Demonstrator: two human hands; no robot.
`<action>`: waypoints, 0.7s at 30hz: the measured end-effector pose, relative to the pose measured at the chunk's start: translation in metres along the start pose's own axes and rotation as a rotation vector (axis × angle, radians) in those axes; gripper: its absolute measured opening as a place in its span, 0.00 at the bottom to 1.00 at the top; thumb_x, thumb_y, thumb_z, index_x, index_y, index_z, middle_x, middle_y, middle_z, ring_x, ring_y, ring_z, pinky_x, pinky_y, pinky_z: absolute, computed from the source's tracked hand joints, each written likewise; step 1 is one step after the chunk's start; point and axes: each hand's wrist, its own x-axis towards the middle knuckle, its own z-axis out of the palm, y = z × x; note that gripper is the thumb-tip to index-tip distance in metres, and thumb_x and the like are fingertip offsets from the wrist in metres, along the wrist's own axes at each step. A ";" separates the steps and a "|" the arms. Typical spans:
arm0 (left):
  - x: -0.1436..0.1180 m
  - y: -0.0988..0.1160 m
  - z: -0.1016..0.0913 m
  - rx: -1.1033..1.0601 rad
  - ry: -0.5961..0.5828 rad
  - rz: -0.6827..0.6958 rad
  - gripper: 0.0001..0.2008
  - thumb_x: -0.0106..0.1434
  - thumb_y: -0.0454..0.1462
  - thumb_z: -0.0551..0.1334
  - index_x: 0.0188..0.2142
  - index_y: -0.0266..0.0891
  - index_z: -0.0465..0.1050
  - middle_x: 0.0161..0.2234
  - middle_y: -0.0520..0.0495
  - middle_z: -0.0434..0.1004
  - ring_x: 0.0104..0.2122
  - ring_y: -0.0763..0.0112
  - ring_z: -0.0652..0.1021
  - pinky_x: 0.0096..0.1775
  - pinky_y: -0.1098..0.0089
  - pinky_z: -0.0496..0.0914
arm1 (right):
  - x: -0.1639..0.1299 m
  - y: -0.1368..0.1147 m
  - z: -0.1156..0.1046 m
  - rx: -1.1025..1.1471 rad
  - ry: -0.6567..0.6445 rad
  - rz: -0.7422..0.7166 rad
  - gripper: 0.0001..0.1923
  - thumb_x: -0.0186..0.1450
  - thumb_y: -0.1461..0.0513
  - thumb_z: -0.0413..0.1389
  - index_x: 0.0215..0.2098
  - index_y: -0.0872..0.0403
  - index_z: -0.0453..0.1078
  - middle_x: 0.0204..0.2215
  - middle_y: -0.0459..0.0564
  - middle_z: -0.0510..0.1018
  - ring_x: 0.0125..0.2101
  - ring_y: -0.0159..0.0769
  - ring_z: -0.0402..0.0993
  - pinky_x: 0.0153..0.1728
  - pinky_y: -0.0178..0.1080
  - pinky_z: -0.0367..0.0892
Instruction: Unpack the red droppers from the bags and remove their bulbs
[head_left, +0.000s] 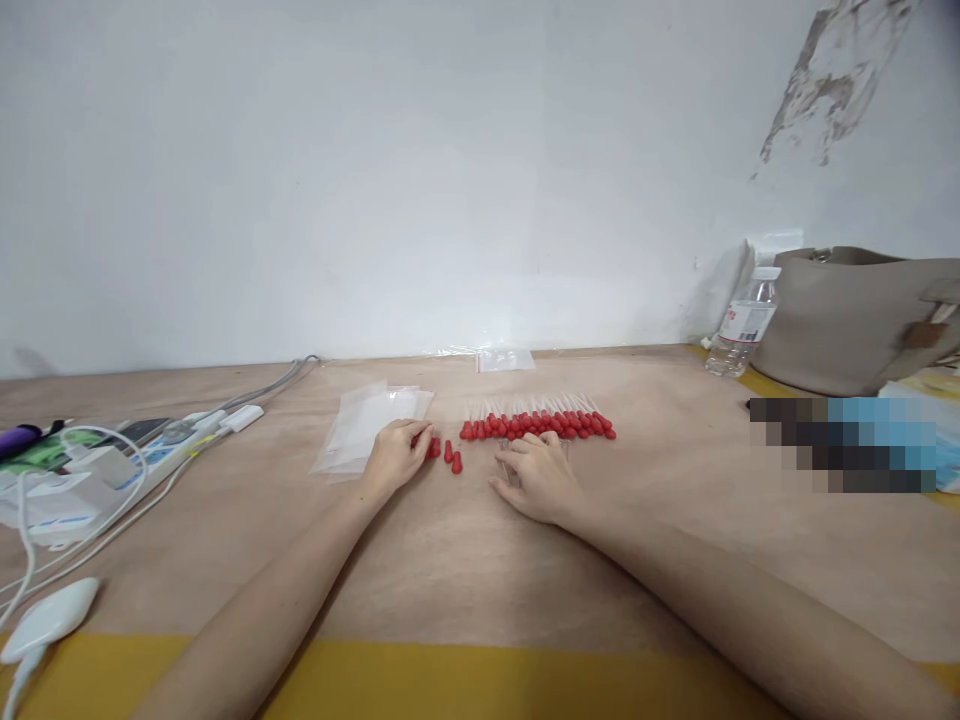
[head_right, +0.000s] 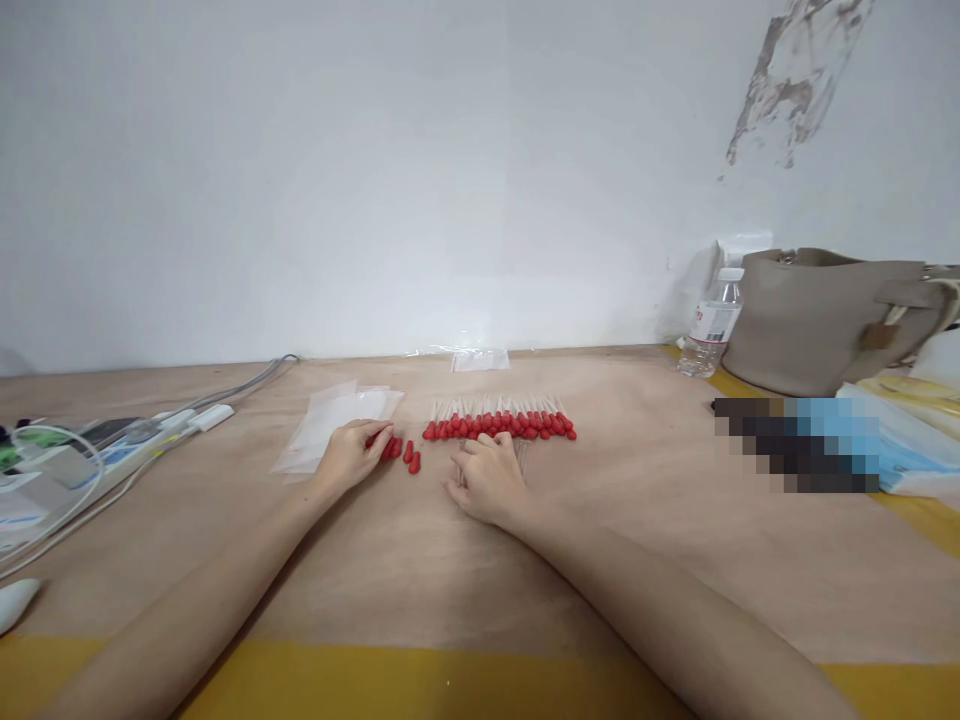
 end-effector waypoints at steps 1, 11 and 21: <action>0.000 0.001 -0.002 0.012 -0.018 -0.001 0.18 0.62 0.38 0.47 0.25 0.41 0.73 0.24 0.50 0.74 0.28 0.69 0.72 0.36 0.70 0.64 | -0.001 0.000 -0.001 0.005 -0.016 -0.001 0.12 0.57 0.53 0.53 0.28 0.54 0.68 0.28 0.47 0.72 0.33 0.35 0.62 0.36 0.40 0.46; -0.002 -0.010 -0.009 0.007 -0.017 -0.295 0.19 0.59 0.42 0.51 0.45 0.38 0.71 0.35 0.46 0.76 0.31 0.66 0.72 0.35 0.69 0.65 | -0.004 0.001 0.000 0.015 -0.081 -0.016 0.22 0.59 0.45 0.47 0.31 0.54 0.70 0.30 0.50 0.70 0.35 0.37 0.60 0.38 0.41 0.46; 0.001 -0.012 -0.005 -0.073 -0.038 -0.255 0.16 0.57 0.46 0.54 0.31 0.39 0.75 0.33 0.48 0.76 0.30 0.68 0.73 0.34 0.70 0.66 | 0.000 0.009 -0.011 0.029 0.018 0.011 0.17 0.58 0.50 0.51 0.36 0.53 0.71 0.29 0.49 0.72 0.34 0.36 0.62 0.38 0.41 0.46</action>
